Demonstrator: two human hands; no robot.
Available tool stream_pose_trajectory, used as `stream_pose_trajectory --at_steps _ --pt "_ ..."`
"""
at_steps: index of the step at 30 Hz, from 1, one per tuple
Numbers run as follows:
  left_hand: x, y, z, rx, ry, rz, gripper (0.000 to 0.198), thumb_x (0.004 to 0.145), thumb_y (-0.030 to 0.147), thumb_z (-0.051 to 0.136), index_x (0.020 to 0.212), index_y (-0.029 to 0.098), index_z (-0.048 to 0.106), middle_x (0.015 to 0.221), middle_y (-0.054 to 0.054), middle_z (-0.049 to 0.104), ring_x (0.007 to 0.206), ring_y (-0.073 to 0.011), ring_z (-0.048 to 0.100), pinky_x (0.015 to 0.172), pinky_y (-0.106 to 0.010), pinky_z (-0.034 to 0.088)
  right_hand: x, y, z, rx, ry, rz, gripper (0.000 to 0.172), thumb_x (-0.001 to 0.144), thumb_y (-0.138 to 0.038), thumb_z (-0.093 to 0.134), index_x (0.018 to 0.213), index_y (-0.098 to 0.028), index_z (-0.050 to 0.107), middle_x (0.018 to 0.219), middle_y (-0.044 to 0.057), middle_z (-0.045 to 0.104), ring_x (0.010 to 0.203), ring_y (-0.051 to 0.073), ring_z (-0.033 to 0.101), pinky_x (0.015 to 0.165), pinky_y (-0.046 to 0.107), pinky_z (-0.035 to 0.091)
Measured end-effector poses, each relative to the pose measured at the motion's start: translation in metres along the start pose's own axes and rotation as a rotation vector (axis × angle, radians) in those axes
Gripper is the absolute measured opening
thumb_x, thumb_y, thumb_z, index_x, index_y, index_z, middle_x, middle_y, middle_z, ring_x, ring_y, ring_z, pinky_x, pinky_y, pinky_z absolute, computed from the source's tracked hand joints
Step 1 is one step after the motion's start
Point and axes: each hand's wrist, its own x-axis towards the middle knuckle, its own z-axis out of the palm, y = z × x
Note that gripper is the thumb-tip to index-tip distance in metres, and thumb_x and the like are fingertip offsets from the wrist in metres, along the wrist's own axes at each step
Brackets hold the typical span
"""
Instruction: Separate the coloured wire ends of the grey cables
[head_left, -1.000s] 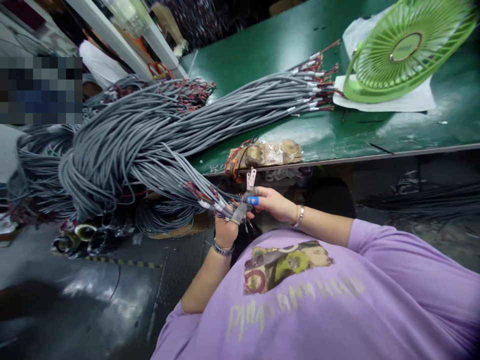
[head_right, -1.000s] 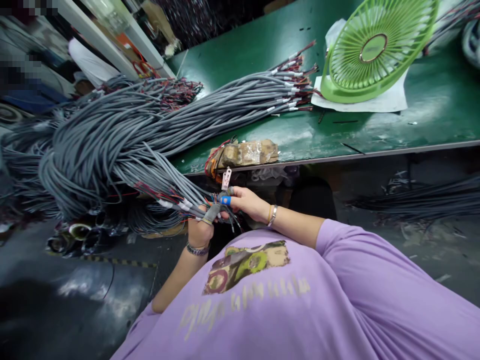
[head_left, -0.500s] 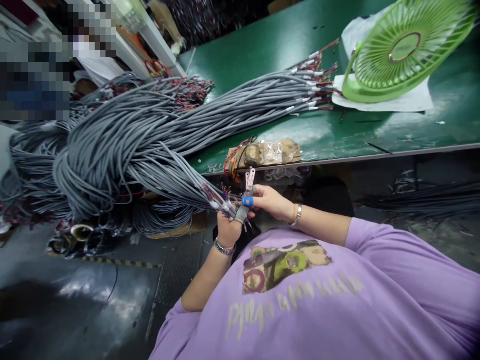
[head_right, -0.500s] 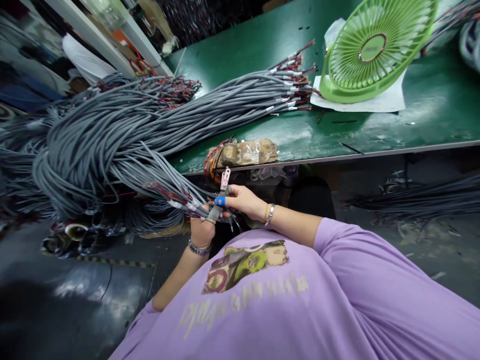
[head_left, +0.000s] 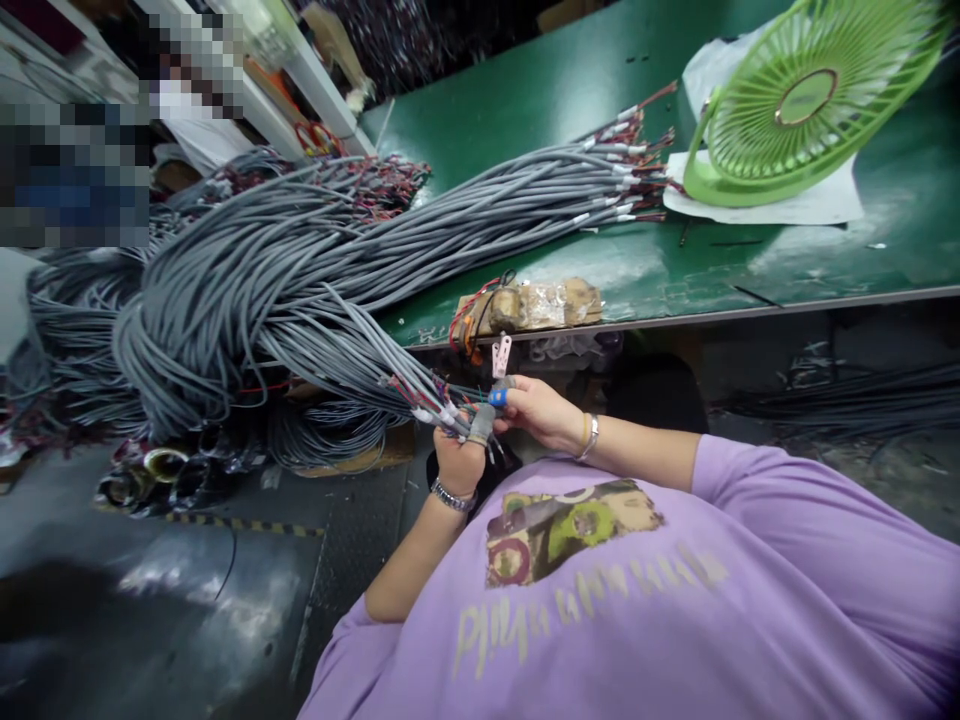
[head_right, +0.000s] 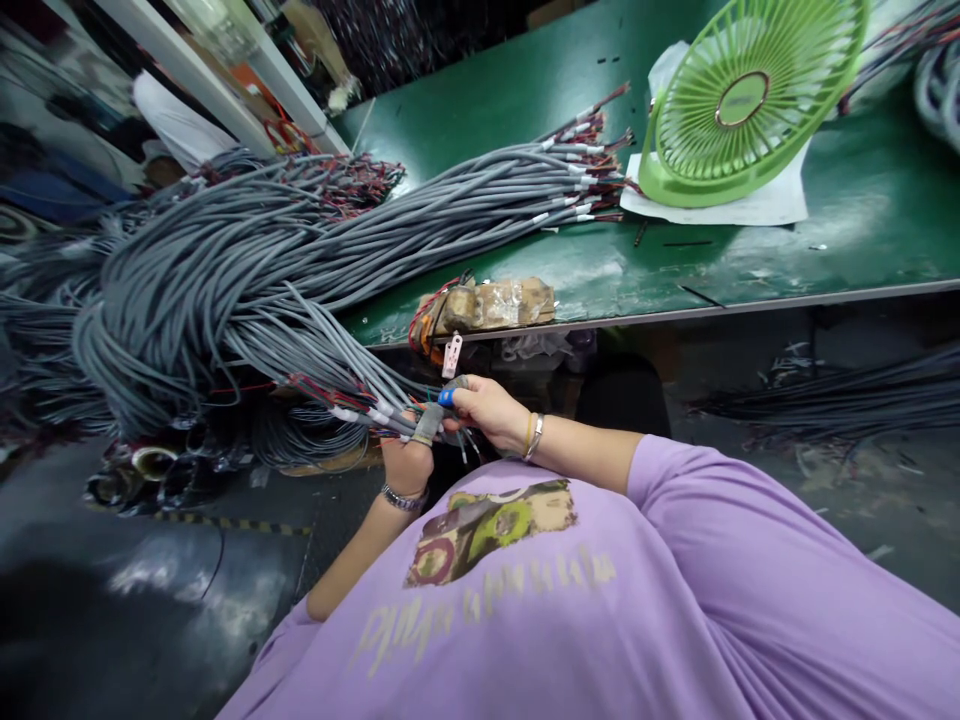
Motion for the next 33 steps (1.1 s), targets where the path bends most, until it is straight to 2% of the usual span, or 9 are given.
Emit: stream_pose_trajectory --at_steps 5,7,12,18,23,28,33 --pt "-0.001 0.003 -0.004 0.065 -0.073 -0.021 0.018 0.078 0.026 0.07 0.062 0.018 0.068 0.058 -0.001 0.068 0.06 -0.0157 0.066 0.066 -0.027 0.055 -0.002 -0.003 0.002 -0.125 -0.05 -0.083 0.032 0.062 -0.033 0.077 0.071 -0.016 0.052 0.052 -0.005 0.055 0.043 0.008 0.049 0.045 0.021 0.034" --pt "-0.003 0.002 -0.004 0.054 -0.039 -0.029 0.019 0.078 0.027 0.069 0.062 0.018 0.067 0.058 -0.001 0.068 0.059 -0.0154 0.066 0.066 -0.028 0.055 -0.002 -0.003 0.002 -0.143 -0.071 -0.077 0.034 0.063 -0.036 0.078 0.072 -0.016 0.052 0.052 -0.004 0.056 0.045 0.009 0.05 0.046 0.021 0.034" --pt "-0.004 -0.01 0.0 -0.02 0.12 -0.059 0.027 0.081 0.036 0.065 0.06 0.018 0.066 0.059 -0.002 0.068 0.061 -0.0154 0.066 0.066 -0.028 0.054 0.0 -0.001 0.0 -0.126 -0.007 -0.098 0.037 0.061 -0.038 0.08 0.071 -0.015 0.054 0.052 -0.005 0.054 0.046 0.006 0.043 0.048 0.021 0.03" --pt "-0.002 -0.011 0.001 0.006 0.149 -0.062 0.03 0.08 0.039 0.064 0.059 0.018 0.064 0.055 0.0 0.065 0.05 -0.0116 0.058 0.054 -0.023 0.047 -0.002 -0.001 -0.002 -0.139 -0.081 -0.098 0.04 0.064 -0.044 0.079 0.077 -0.015 0.056 0.057 -0.002 0.058 0.052 0.009 0.048 0.051 0.022 0.03" --pt "-0.002 -0.011 -0.001 -0.002 0.157 -0.06 0.028 0.081 0.037 0.064 0.06 0.018 0.063 0.053 0.001 0.063 0.053 -0.0123 0.061 0.057 -0.023 0.048 -0.005 -0.005 -0.003 -0.161 -0.133 -0.085 0.041 0.062 -0.043 0.081 0.081 -0.014 0.057 0.063 0.0 0.062 0.059 0.01 0.054 0.053 0.022 0.033" --pt "-0.003 -0.012 0.0 0.015 0.179 -0.048 0.028 0.081 0.036 0.064 0.059 0.018 0.063 0.055 0.001 0.064 0.054 -0.0124 0.061 0.058 -0.024 0.048 -0.006 -0.006 -0.004 -0.164 -0.142 -0.078 0.04 0.063 -0.043 0.079 0.081 -0.014 0.058 0.062 0.0 0.062 0.059 0.01 0.054 0.053 0.022 0.033" --pt "-0.003 -0.01 0.002 0.012 0.188 -0.067 0.027 0.081 0.035 0.064 0.059 0.018 0.064 0.056 0.0 0.065 0.057 -0.0129 0.063 0.058 -0.024 0.047 -0.005 -0.005 -0.004 -0.175 -0.067 -0.101 0.037 0.062 -0.042 0.078 0.075 -0.015 0.057 0.061 -0.001 0.06 0.058 0.01 0.052 0.053 0.022 0.034"
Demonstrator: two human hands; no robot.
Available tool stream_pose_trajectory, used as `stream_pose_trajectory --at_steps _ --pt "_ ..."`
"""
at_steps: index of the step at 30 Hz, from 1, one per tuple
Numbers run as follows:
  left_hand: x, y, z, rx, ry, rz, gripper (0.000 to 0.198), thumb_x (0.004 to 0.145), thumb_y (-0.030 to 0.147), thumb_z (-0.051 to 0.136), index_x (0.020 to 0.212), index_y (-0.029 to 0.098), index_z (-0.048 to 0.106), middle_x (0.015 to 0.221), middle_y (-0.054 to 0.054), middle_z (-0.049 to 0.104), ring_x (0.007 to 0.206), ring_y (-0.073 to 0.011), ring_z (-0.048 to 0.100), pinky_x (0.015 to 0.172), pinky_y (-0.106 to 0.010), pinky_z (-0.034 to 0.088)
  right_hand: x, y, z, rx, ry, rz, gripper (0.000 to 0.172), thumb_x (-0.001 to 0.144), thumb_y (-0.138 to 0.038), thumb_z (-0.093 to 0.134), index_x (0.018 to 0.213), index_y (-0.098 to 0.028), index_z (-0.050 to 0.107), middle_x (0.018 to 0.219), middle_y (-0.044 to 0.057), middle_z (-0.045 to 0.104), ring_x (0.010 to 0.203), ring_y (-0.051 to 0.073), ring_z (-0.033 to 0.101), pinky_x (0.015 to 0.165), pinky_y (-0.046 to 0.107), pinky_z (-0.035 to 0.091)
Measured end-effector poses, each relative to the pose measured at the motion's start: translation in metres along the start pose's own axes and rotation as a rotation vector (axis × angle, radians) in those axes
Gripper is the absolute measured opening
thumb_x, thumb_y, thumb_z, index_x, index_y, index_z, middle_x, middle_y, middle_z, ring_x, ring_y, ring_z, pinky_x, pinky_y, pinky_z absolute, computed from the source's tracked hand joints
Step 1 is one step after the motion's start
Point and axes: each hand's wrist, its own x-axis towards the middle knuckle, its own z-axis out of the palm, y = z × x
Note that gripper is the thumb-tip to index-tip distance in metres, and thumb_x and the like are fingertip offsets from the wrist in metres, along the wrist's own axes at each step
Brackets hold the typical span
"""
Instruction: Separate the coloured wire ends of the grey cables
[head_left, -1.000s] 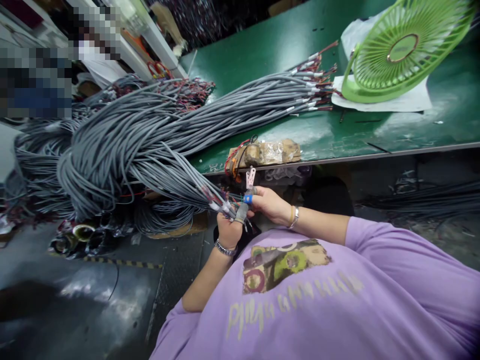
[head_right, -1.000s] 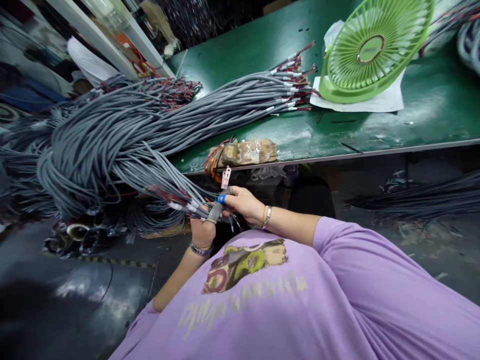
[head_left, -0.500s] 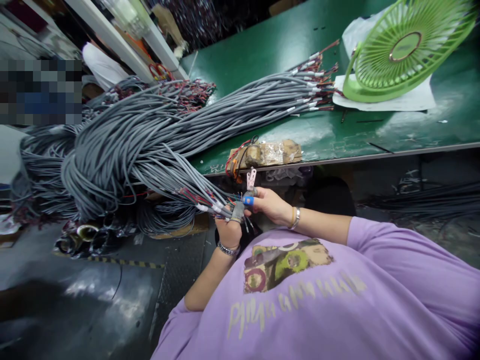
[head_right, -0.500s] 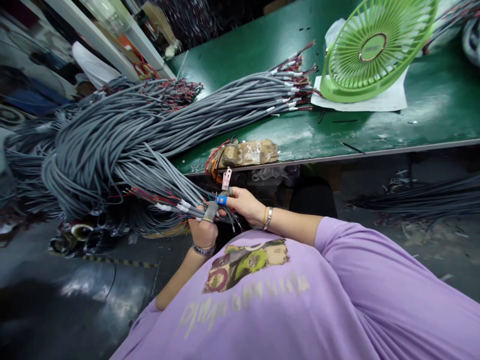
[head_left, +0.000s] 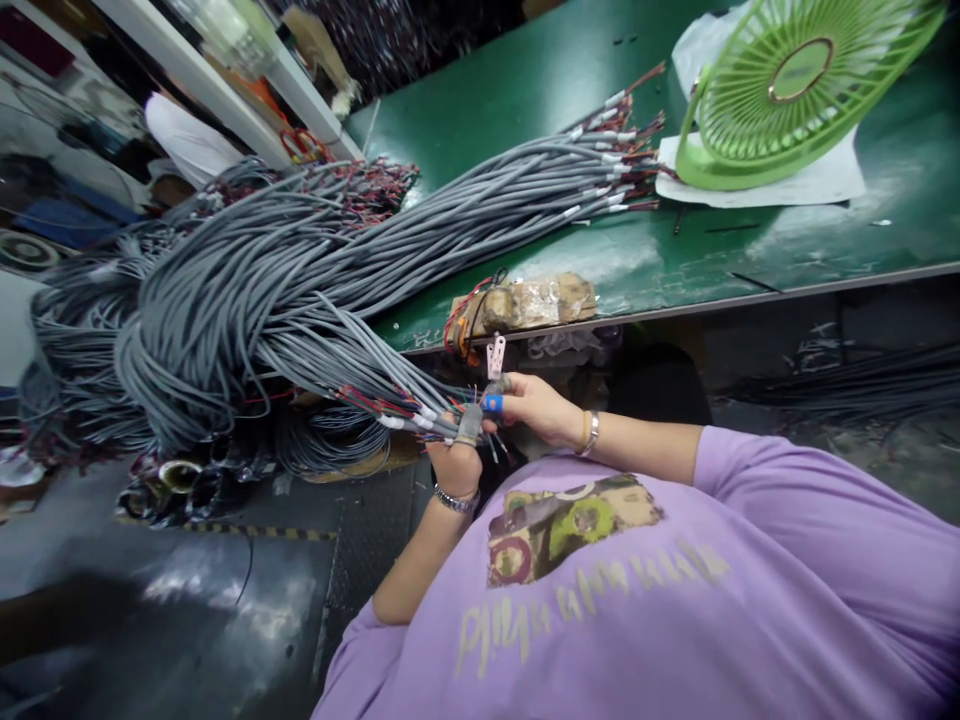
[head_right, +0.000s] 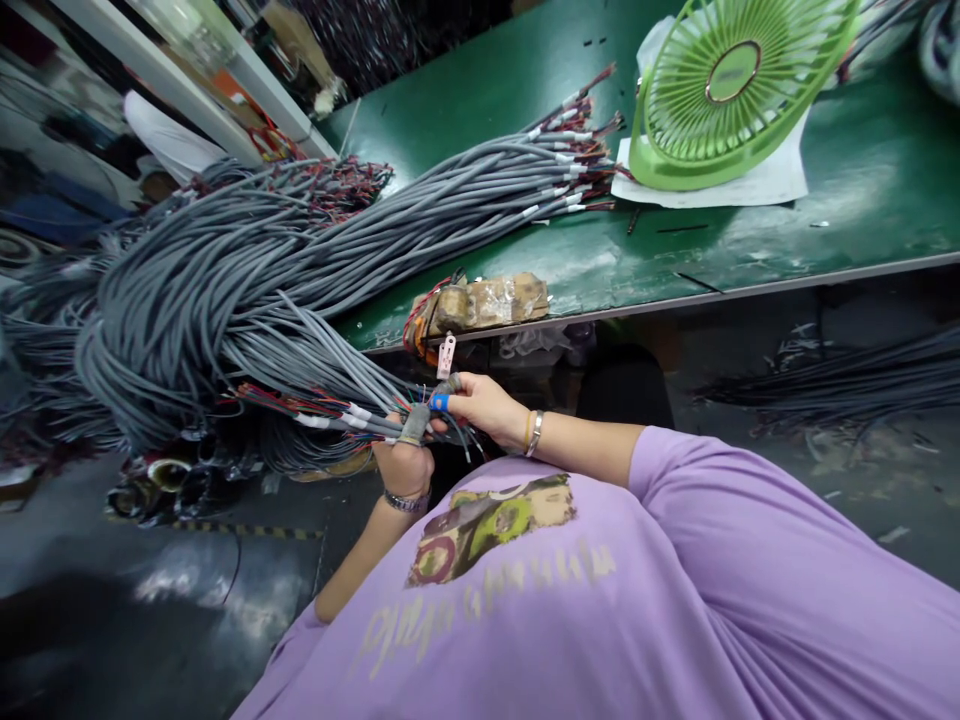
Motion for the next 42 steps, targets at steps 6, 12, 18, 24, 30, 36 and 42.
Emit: stream_pose_trajectory --at_steps 6,12,18,24,30,36,42 --pt "0.002 -0.005 0.0 -0.036 0.033 -0.024 0.027 0.08 0.035 0.064 0.06 0.017 0.062 0.052 0.002 0.062 0.05 -0.0115 0.06 0.054 -0.022 0.046 0.001 0.002 0.0 0.02 0.097 0.009 0.025 0.059 -0.03 0.075 0.068 -0.015 0.058 0.058 -0.004 0.054 0.051 0.007 0.041 0.05 0.022 0.032" --pt "0.003 -0.003 0.001 -0.075 0.039 -0.046 0.029 0.08 0.036 0.063 0.058 0.016 0.061 0.053 0.0 0.064 0.047 -0.0098 0.057 0.05 -0.021 0.043 -0.005 0.004 -0.002 0.004 0.054 0.018 0.016 0.059 -0.025 0.07 0.064 -0.015 0.058 0.054 -0.004 0.052 0.051 0.007 0.04 0.05 0.021 0.031" --pt "0.002 0.003 0.001 -0.097 0.067 -0.036 0.024 0.078 0.033 0.064 0.061 0.016 0.065 0.051 0.0 0.063 0.048 -0.0101 0.057 0.052 -0.021 0.043 -0.006 0.0 -0.003 0.019 0.024 0.041 0.027 0.064 -0.036 0.074 0.074 -0.015 0.058 0.059 -0.004 0.051 0.053 0.007 0.041 0.053 0.022 0.035" --pt "0.0 0.001 0.0 -0.072 0.035 -0.007 0.029 0.079 0.033 0.064 0.055 0.016 0.061 0.05 0.0 0.062 0.047 -0.0097 0.055 0.053 -0.021 0.043 0.002 -0.001 0.002 0.032 0.071 0.012 0.037 0.059 -0.04 0.079 0.073 -0.015 0.056 0.06 -0.006 0.051 0.051 0.005 0.04 0.051 0.021 0.034" --pt "0.0 0.005 0.001 -0.064 0.058 -0.01 0.029 0.079 0.033 0.063 0.056 0.016 0.062 0.051 0.0 0.063 0.05 -0.0105 0.058 0.055 -0.022 0.045 0.004 0.006 0.001 0.014 0.136 -0.031 0.021 0.061 -0.029 0.07 0.064 -0.016 0.054 0.055 -0.006 0.05 0.05 0.006 0.04 0.05 0.021 0.033" --pt "0.001 0.017 0.002 -0.176 0.057 -0.057 0.019 0.075 0.03 0.066 0.064 0.015 0.068 0.05 0.0 0.063 0.046 -0.01 0.056 0.048 -0.021 0.042 0.006 0.007 -0.017 0.153 0.205 0.058 0.018 0.064 -0.027 0.068 0.066 -0.017 0.053 0.053 -0.007 0.046 0.048 0.006 0.038 0.05 0.02 0.036" --pt "0.011 0.027 -0.003 -0.242 -0.193 -0.187 0.019 0.073 0.033 0.07 0.066 0.015 0.07 0.047 0.0 0.061 0.041 -0.0099 0.054 0.042 -0.02 0.038 0.025 -0.006 -0.029 0.258 0.173 0.19 0.034 0.086 -0.048 0.058 0.079 -0.014 0.061 0.069 0.001 0.06 0.054 0.008 0.049 0.054 0.021 0.042"
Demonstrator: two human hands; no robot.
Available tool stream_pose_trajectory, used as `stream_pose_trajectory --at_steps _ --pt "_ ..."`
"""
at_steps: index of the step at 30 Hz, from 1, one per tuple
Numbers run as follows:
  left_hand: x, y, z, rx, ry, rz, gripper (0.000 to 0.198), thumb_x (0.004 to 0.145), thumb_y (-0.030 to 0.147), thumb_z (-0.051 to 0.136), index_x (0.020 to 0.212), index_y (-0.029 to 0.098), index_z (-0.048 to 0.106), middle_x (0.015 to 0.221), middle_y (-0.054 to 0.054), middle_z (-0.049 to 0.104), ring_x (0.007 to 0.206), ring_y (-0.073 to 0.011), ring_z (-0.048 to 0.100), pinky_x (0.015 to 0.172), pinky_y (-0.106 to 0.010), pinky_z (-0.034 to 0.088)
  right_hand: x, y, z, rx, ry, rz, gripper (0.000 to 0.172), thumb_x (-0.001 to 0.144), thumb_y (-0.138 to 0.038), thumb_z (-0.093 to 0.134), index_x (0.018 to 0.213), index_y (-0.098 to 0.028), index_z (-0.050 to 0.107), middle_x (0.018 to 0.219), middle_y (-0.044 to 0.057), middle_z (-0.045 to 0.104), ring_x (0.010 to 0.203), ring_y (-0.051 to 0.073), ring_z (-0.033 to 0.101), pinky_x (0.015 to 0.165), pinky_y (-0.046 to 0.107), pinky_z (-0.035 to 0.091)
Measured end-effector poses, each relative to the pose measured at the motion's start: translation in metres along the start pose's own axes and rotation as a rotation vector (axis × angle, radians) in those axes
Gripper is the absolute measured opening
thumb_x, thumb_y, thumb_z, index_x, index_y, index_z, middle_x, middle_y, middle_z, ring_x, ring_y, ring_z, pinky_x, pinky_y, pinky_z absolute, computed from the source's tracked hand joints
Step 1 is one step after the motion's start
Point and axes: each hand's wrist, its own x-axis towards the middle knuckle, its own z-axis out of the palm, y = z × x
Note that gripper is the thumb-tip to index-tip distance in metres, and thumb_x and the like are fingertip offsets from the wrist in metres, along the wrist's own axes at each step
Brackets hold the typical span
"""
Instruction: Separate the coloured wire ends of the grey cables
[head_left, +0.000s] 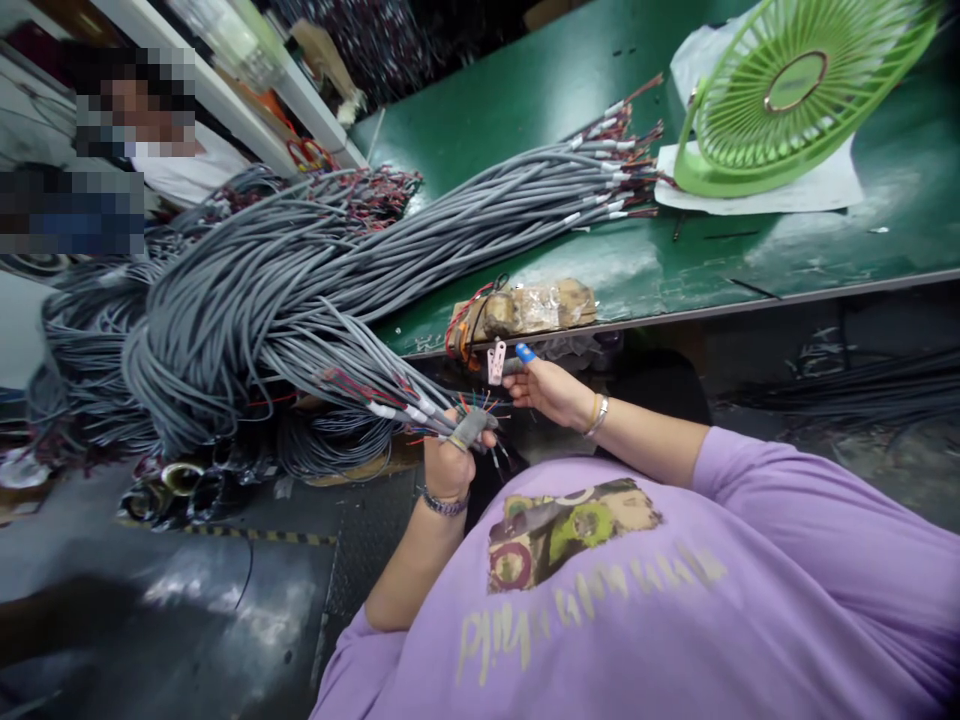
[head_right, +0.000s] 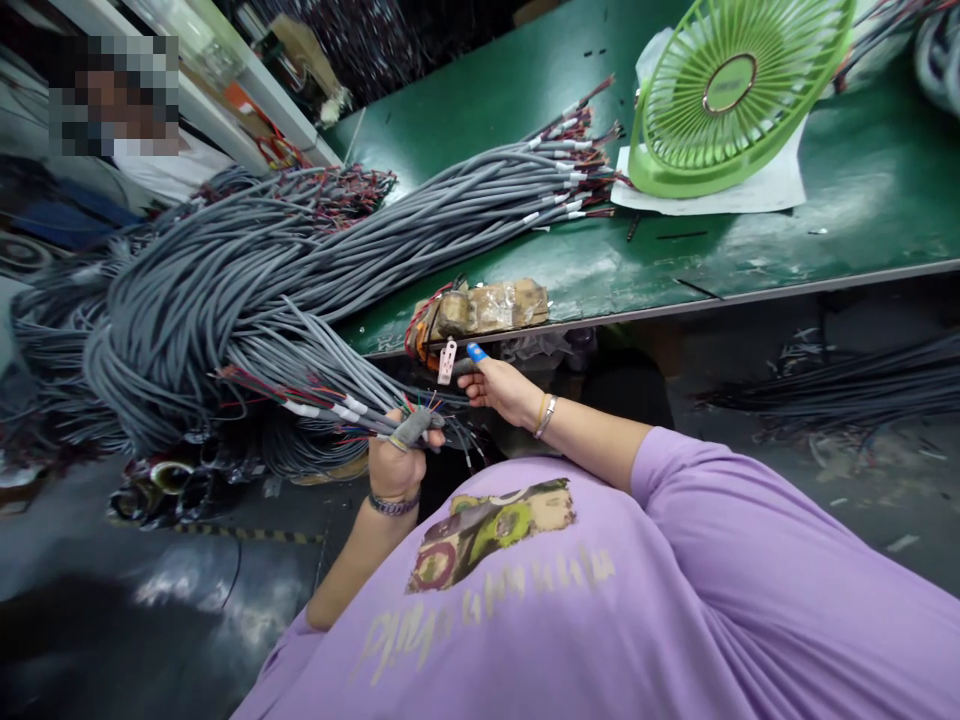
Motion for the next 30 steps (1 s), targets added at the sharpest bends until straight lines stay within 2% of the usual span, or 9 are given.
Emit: stream_pose_trajectory --at_steps 3,6,13,23,30 --pt "0.007 0.004 0.0 0.022 -0.133 -0.06 0.021 0.073 0.033 0.07 0.064 0.014 0.069 0.046 -0.001 0.061 0.04 -0.0096 0.052 0.04 -0.02 0.036 0.009 -0.009 0.006 -0.003 -0.114 0.045 0.044 0.091 -0.054 0.051 0.083 -0.013 0.066 0.069 0.002 0.06 0.056 0.008 0.05 0.054 0.02 0.042" --pt "0.013 0.004 0.003 0.043 -0.173 -0.077 0.023 0.074 0.033 0.069 0.062 0.014 0.068 0.046 -0.001 0.06 0.039 -0.009 0.05 0.04 -0.02 0.035 0.015 -0.013 0.01 0.02 -0.182 0.034 0.046 0.091 -0.055 0.052 0.085 -0.013 0.069 0.069 0.002 0.06 0.057 0.008 0.051 0.054 0.02 0.043" --pt "0.019 0.001 0.008 0.046 -0.133 -0.109 0.021 0.075 0.033 0.069 0.063 0.014 0.068 0.045 -0.001 0.06 0.038 -0.0083 0.048 0.039 -0.019 0.032 0.014 -0.01 0.011 0.098 -0.148 0.028 0.041 0.085 -0.052 0.062 0.086 -0.013 0.071 0.067 0.001 0.061 0.056 0.009 0.052 0.054 0.021 0.044" --pt "0.016 0.004 0.013 0.103 -0.105 -0.164 0.024 0.069 0.034 0.071 0.057 0.014 0.065 0.04 -0.001 0.055 0.036 -0.0082 0.046 0.037 -0.019 0.029 0.014 -0.008 0.022 0.195 -0.086 -0.039 0.039 0.08 -0.05 0.069 0.072 -0.012 0.066 0.059 -0.001 0.057 0.056 0.008 0.049 0.053 0.02 0.038" --pt "0.015 0.005 0.012 0.104 -0.115 -0.158 0.026 0.069 0.036 0.072 0.057 0.014 0.065 0.041 -0.001 0.056 0.036 -0.0084 0.046 0.037 -0.02 0.03 0.008 -0.01 0.017 0.164 -0.139 0.061 0.05 0.084 -0.062 0.056 0.083 -0.014 0.068 0.065 0.002 0.06 0.057 0.01 0.05 0.051 0.021 0.04"
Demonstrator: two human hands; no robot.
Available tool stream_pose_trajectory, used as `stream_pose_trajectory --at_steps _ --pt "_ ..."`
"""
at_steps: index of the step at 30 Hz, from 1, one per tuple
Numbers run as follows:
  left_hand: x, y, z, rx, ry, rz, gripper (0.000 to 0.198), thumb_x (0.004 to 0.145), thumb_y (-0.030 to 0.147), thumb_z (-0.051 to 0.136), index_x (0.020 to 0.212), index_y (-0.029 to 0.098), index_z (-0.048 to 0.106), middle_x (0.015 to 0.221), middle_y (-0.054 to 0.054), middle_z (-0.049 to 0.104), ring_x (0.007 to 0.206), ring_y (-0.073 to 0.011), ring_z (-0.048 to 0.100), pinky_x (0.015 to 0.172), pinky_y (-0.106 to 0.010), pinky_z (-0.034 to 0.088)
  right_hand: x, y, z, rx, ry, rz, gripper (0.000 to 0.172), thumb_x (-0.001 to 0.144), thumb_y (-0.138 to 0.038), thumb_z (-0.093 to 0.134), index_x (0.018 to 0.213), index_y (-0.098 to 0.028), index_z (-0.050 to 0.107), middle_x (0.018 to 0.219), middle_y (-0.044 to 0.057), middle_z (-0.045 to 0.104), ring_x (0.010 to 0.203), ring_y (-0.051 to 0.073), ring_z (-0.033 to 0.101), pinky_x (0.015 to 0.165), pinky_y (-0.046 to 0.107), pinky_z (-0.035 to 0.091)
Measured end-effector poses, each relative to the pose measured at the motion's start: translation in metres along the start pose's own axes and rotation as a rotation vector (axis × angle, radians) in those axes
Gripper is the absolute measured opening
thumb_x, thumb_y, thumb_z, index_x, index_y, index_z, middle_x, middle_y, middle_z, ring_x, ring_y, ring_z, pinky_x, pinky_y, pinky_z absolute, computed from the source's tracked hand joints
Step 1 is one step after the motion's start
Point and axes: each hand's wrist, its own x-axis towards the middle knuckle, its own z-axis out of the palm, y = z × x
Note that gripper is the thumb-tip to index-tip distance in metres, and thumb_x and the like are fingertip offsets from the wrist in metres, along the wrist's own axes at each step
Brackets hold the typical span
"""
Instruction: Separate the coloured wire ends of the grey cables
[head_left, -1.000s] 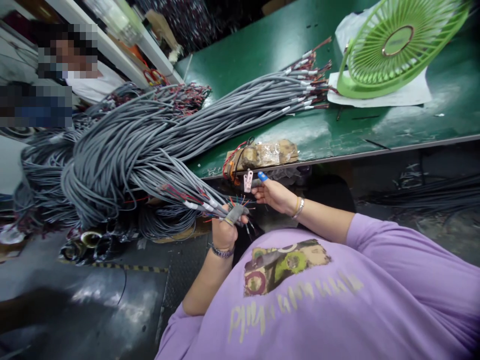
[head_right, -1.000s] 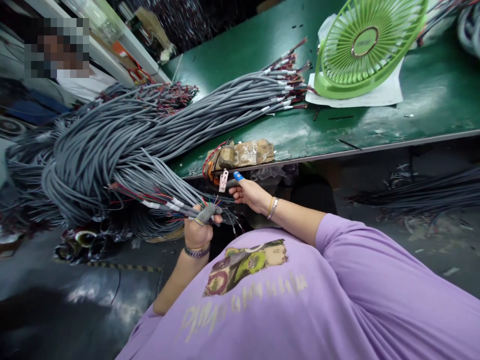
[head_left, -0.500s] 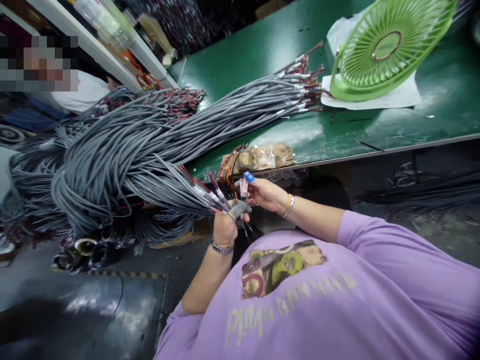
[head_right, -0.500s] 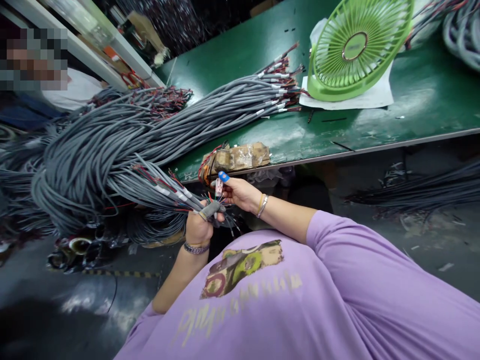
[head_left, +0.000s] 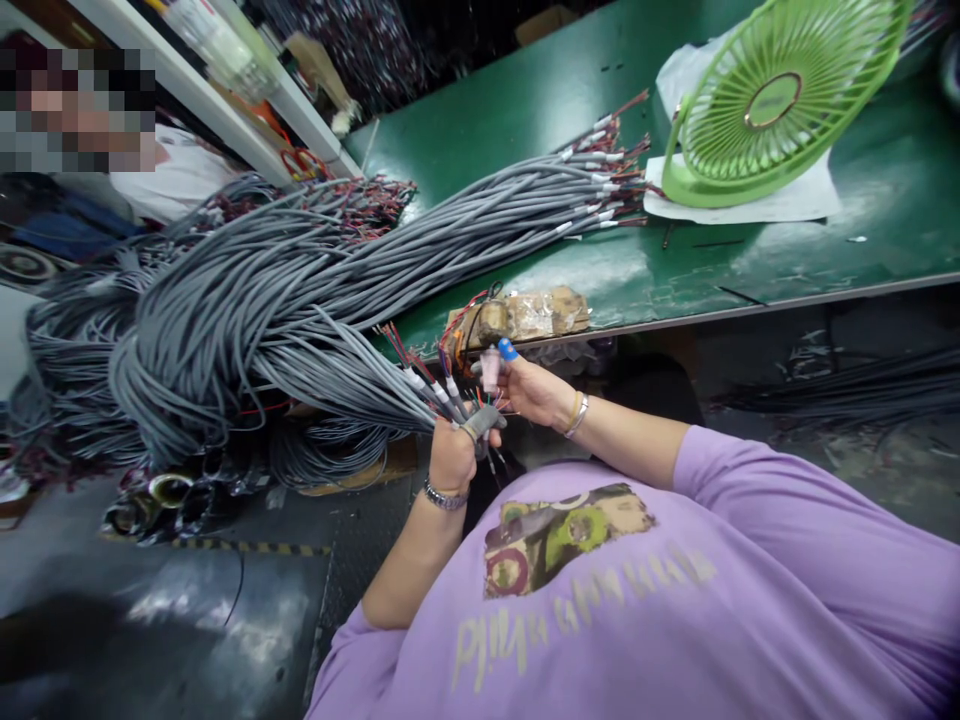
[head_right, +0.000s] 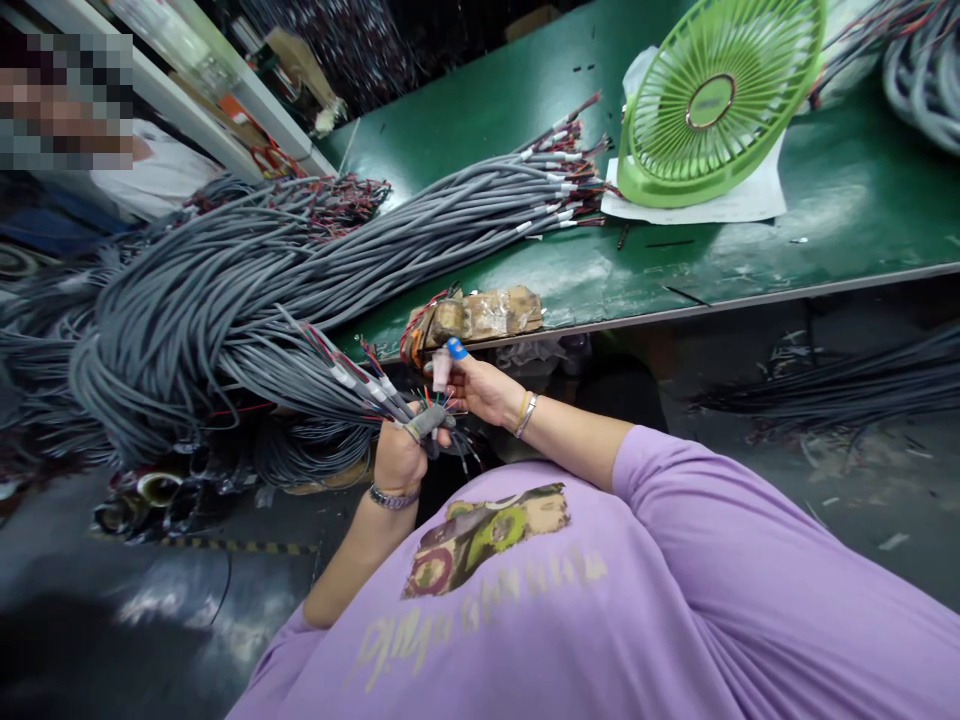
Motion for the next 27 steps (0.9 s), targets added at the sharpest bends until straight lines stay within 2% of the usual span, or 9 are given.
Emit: stream_pose_trajectory --at_steps 3,5,9,11,17,20,27 --pt "-0.005 0.003 -0.002 0.008 -0.016 0.031 0.026 0.07 0.038 0.071 0.06 0.014 0.067 0.043 -0.001 0.057 0.037 -0.0085 0.046 0.038 -0.02 0.03 -0.001 -0.002 -0.001 -0.025 -0.042 0.044 0.053 0.087 -0.064 0.049 0.085 -0.015 0.068 0.068 0.003 0.061 0.056 0.01 0.049 0.051 0.021 0.041" --pt "-0.009 0.004 -0.003 0.015 -0.012 0.063 0.027 0.072 0.038 0.07 0.06 0.015 0.066 0.044 -0.001 0.057 0.038 -0.009 0.047 0.038 -0.02 0.032 0.0 -0.002 -0.001 -0.031 -0.058 0.05 0.048 0.089 -0.06 0.05 0.085 -0.015 0.068 0.072 0.003 0.063 0.057 0.011 0.05 0.052 0.022 0.042" --pt "-0.014 0.004 -0.002 0.014 0.032 0.107 0.026 0.073 0.038 0.069 0.06 0.016 0.065 0.046 -0.001 0.059 0.039 -0.0092 0.049 0.04 -0.021 0.034 0.001 0.0 -0.002 -0.038 -0.053 -0.03 0.023 0.089 -0.033 0.056 0.084 -0.015 0.069 0.07 0.001 0.061 0.058 0.009 0.05 0.055 0.021 0.042" --pt "-0.013 0.002 -0.001 0.006 0.045 0.119 0.026 0.073 0.037 0.069 0.06 0.016 0.064 0.046 -0.001 0.059 0.04 -0.009 0.049 0.04 -0.02 0.034 0.001 0.002 -0.003 -0.047 -0.059 -0.073 0.02 0.088 -0.027 0.054 0.084 -0.014 0.069 0.069 0.001 0.06 0.057 0.009 0.048 0.055 0.02 0.042" --pt "-0.006 -0.001 0.003 -0.016 0.063 0.13 0.027 0.073 0.037 0.069 0.057 0.016 0.063 0.046 0.0 0.058 0.041 -0.009 0.05 0.042 -0.02 0.035 0.004 0.006 -0.01 -0.04 -0.043 -0.097 0.039 0.091 -0.049 0.053 0.086 -0.014 0.069 0.07 0.003 0.062 0.058 0.01 0.049 0.054 0.021 0.042" --pt "-0.003 -0.002 0.004 -0.04 0.066 0.146 0.026 0.073 0.034 0.069 0.056 0.015 0.063 0.046 0.0 0.058 0.041 -0.0087 0.049 0.042 -0.02 0.036 0.009 0.006 -0.011 -0.006 -0.085 -0.046 0.046 0.089 -0.058 0.052 0.087 -0.015 0.068 0.072 0.003 0.064 0.056 0.01 0.049 0.053 0.021 0.043" --pt "-0.002 -0.005 0.005 -0.06 0.08 0.145 0.025 0.074 0.033 0.069 0.056 0.015 0.065 0.045 0.0 0.057 0.04 -0.0084 0.048 0.042 -0.021 0.035 0.014 0.007 -0.005 0.121 -0.059 0.0 0.048 0.085 -0.062 0.056 0.084 -0.015 0.066 0.068 0.001 0.063 0.053 0.009 0.049 0.05 0.02 0.042"
